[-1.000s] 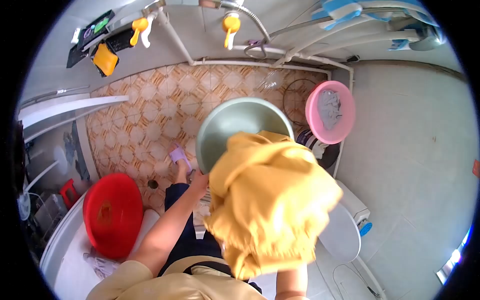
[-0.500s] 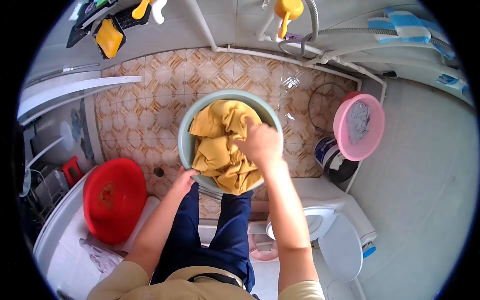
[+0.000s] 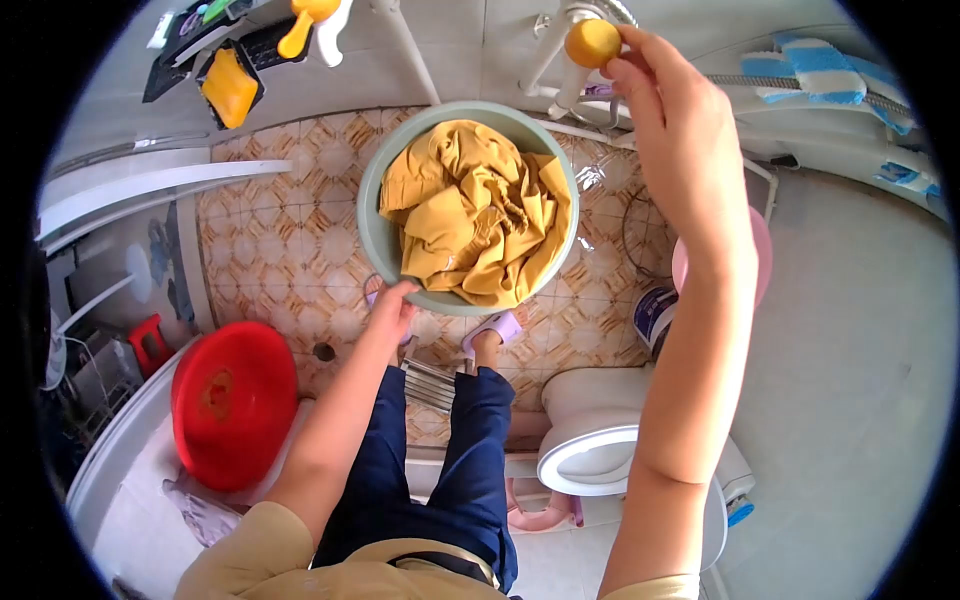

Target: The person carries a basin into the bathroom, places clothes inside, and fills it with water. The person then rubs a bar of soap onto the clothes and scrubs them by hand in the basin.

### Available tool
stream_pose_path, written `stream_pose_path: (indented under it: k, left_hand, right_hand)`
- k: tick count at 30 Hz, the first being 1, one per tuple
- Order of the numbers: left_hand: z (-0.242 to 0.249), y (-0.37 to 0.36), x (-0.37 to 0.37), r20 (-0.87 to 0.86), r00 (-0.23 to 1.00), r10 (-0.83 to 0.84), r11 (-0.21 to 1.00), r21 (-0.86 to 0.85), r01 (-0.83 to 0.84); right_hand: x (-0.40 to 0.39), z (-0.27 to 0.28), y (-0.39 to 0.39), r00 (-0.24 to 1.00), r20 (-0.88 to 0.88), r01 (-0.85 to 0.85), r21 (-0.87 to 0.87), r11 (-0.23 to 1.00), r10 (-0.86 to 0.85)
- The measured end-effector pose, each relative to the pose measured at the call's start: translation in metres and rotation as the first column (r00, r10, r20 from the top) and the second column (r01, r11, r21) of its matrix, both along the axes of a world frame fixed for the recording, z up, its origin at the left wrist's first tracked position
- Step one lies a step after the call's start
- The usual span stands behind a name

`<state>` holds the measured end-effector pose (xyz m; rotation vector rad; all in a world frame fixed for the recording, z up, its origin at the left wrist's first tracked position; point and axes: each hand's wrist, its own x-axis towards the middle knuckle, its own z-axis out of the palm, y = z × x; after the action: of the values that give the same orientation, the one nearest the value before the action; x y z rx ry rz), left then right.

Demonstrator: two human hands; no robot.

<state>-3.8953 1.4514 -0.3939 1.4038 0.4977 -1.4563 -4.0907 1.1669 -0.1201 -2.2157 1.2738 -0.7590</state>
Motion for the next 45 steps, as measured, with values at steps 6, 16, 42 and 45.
stream_pose_path:
  k: [6, 16, 42, 45]
  left_hand:
    - [-0.004, -0.027, -0.007, 0.031, 1.000, -0.001, 1.000, -0.023, 0.002]
    - [-0.114, -0.018, 0.007, 0.024, 0.991, -0.132, 0.989, 0.078, 0.129]
    - [-0.358, 0.048, -0.109, 0.027, 0.997, 0.066, 0.970, -0.237, -0.058]
    - [-0.355, 0.039, -0.121, 0.039, 0.998, 0.058, 0.973, -0.227, -0.048]
  right_hand:
    - [-0.004, 0.031, 0.002, 0.997, 0.055, -0.071, 0.227, 0.971, 0.060]
    - [-0.087, -0.271, 0.117, 0.545, 0.314, 0.492, 0.632, 0.600, -0.778]
    - [-0.050, -0.649, 0.236, -0.130, 0.465, 0.608, 0.735, 0.300, -0.876]
    - [-0.055, -0.645, 0.219, -0.075, 0.475, 0.629, 0.705, 0.328, -0.877]
